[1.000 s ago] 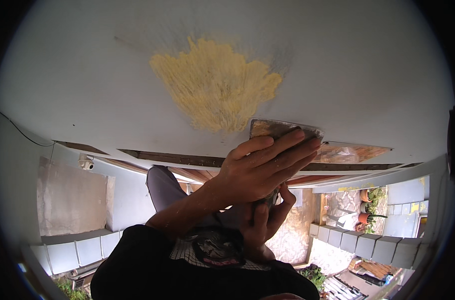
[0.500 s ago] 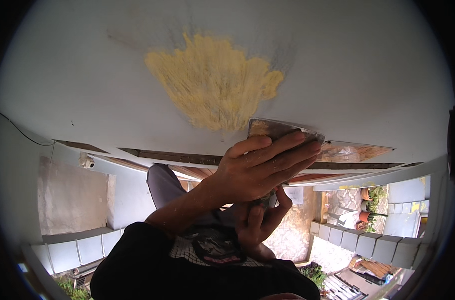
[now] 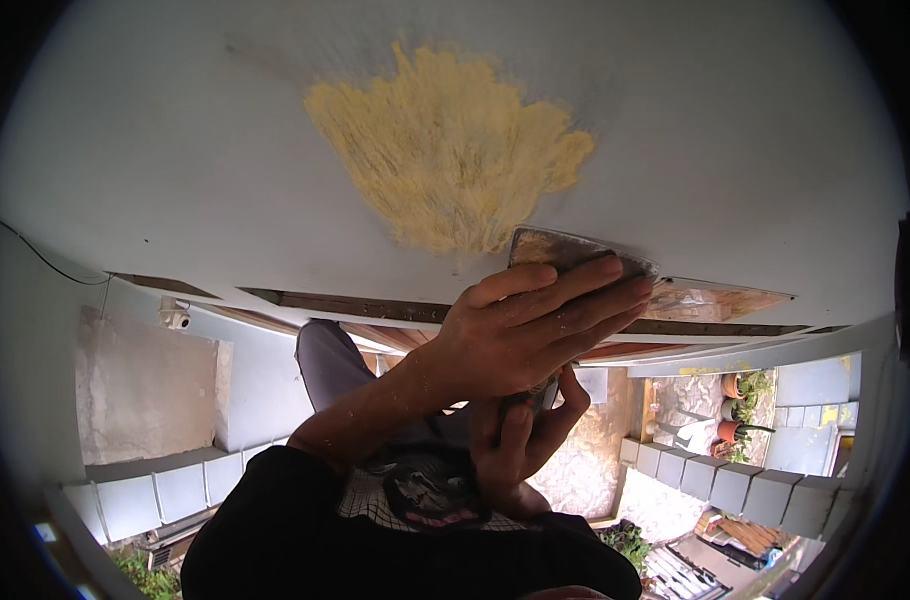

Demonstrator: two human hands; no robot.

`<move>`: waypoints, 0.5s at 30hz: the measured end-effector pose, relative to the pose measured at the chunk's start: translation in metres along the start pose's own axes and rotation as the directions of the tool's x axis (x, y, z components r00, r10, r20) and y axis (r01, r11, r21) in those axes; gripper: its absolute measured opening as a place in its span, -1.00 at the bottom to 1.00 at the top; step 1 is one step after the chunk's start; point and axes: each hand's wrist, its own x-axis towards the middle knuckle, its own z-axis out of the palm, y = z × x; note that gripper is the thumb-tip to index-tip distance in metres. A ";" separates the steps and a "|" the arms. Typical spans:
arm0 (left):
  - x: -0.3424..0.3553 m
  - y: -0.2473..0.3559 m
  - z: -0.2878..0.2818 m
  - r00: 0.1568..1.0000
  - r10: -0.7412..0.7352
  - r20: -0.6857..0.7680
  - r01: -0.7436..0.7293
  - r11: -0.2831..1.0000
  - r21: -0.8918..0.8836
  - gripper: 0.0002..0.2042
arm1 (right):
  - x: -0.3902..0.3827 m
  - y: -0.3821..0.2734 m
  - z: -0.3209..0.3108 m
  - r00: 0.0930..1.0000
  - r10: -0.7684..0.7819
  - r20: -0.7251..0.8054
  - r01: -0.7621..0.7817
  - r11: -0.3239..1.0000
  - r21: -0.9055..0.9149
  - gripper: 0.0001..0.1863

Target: The person uses a trowel to apply a yellowish plaster-like material to a white ceiling surface. They repeatedly spread and smooth the material in a consistent motion, gradually covering a larger area of the ceiling.

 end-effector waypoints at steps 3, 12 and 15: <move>0.007 -0.003 0.002 0.998 0.041 -0.047 -0.042 0.999 -0.004 -0.72 | 0.009 0.000 -0.001 0.997 -0.075 0.023 0.075 0.997 -0.018 -0.45; 0.017 0.000 -0.007 1.000 -0.005 -0.007 0.005 1.000 0.020 -0.71 | 0.014 0.015 -0.010 0.968 -0.230 0.101 0.248 0.939 -0.238 -0.45; 0.006 0.004 -0.001 1.000 0.010 0.017 -0.011 0.997 0.082 -0.76 | 0.008 0.017 -0.016 0.982 -0.158 0.098 0.176 0.963 -0.202 -0.39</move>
